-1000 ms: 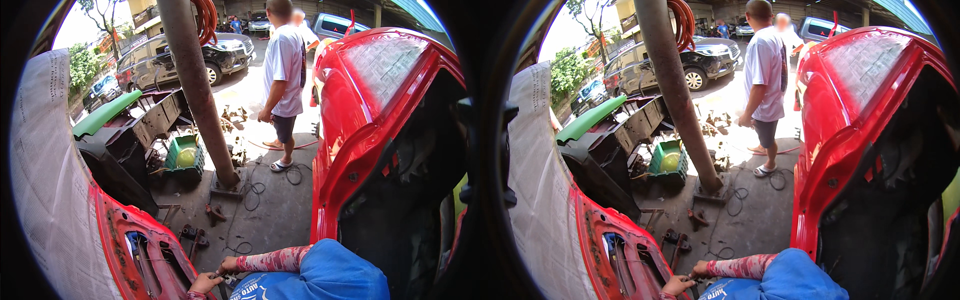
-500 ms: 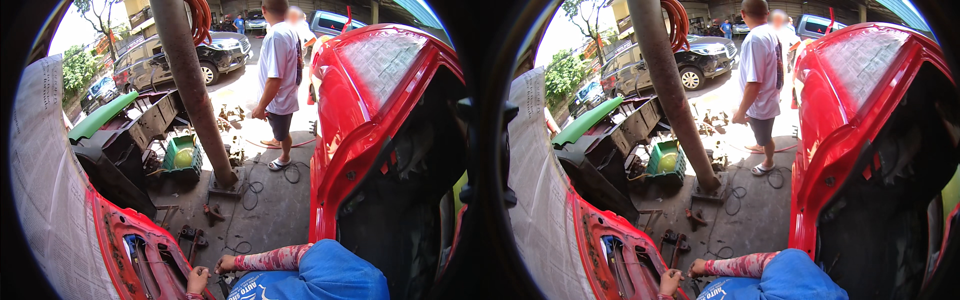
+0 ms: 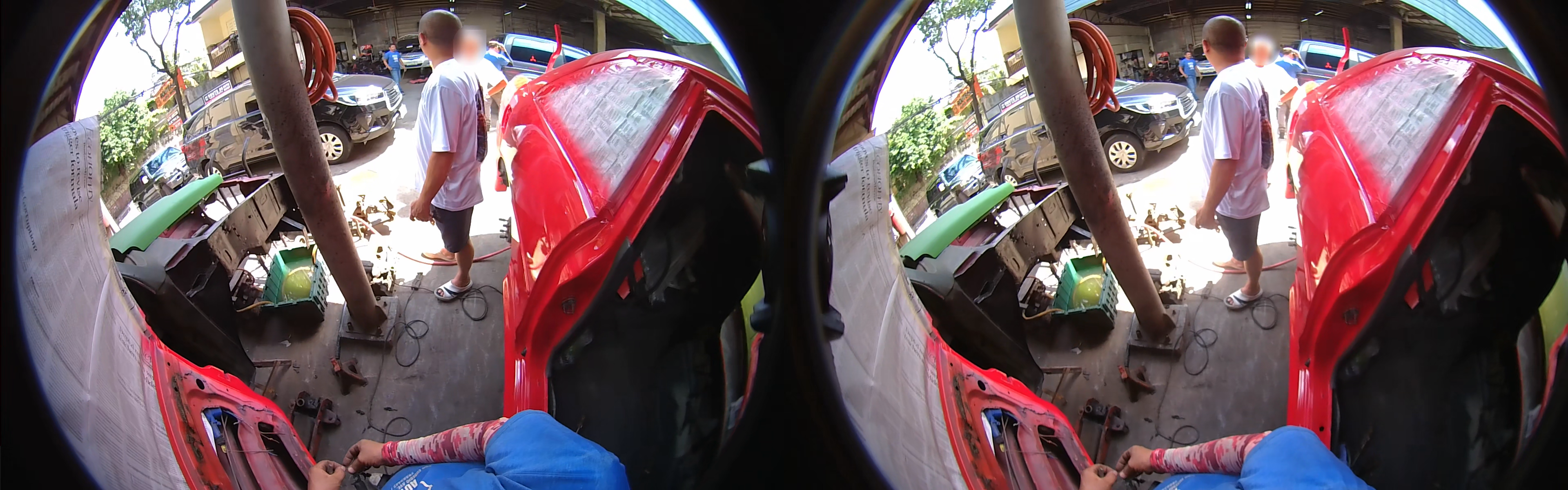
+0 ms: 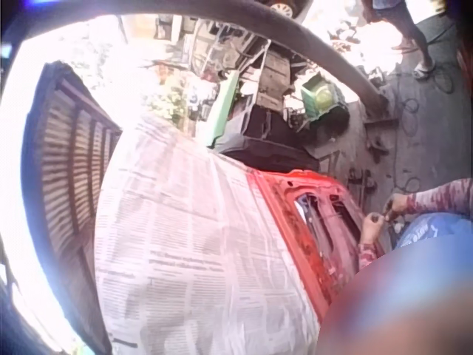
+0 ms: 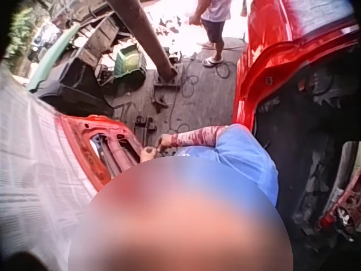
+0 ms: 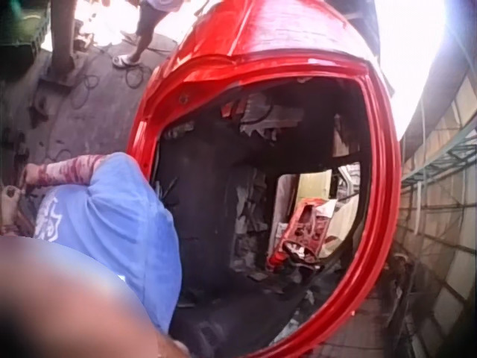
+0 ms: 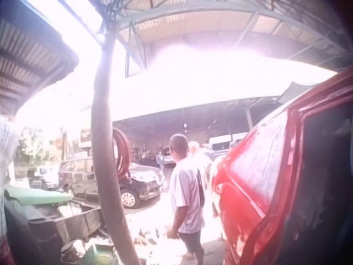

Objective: The person works on the interior wiring of a red car door, using pliers to strip and adjust wires inside the door panel. The person repeatedly manipulates the wires and tools while others stand nearby in the service bay.

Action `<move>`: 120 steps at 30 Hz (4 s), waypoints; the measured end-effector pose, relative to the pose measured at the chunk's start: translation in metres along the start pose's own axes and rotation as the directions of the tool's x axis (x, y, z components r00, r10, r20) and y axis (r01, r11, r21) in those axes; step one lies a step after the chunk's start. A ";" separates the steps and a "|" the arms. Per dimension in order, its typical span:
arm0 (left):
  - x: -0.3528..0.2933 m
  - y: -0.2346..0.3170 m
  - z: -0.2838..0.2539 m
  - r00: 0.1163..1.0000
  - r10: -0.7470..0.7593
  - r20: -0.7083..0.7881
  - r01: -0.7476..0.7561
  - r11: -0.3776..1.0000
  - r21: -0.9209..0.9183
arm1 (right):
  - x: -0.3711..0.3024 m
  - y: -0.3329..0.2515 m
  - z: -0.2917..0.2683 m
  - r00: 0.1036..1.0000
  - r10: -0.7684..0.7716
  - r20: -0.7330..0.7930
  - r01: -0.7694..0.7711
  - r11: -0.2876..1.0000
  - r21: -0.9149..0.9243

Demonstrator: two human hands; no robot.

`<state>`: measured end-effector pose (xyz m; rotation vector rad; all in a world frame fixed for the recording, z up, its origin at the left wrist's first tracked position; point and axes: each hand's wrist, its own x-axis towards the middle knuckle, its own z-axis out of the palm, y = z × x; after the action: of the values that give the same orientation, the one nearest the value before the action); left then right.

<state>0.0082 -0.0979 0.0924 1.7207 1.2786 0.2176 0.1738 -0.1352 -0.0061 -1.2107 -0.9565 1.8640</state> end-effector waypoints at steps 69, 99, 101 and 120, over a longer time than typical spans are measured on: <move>-0.013 0.030 -0.003 0.956 -0.108 0.271 0.197 0.925 -0.324 | -0.032 -0.034 -0.006 0.986 0.006 -0.169 -0.012 0.999 -0.037; -0.007 0.016 0.002 0.980 -0.005 0.200 0.088 0.908 -0.410 | -0.059 -0.049 -0.001 0.966 -0.258 -0.006 0.247 0.934 -0.259; -0.008 0.013 0.001 0.983 0.002 0.185 0.072 0.916 -0.395 | -0.058 -0.046 0.000 0.972 -0.235 -0.025 0.230 0.965 -0.122; -0.010 -0.008 -0.002 0.989 0.107 0.106 -0.063 0.935 -0.350 | -0.049 -0.035 0.007 0.958 -0.146 -0.246 0.158 0.987 0.028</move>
<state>-0.0027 -0.1052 0.0912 1.4628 1.0075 0.3590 0.1880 -0.1620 0.0463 -1.2663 -0.8402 1.5670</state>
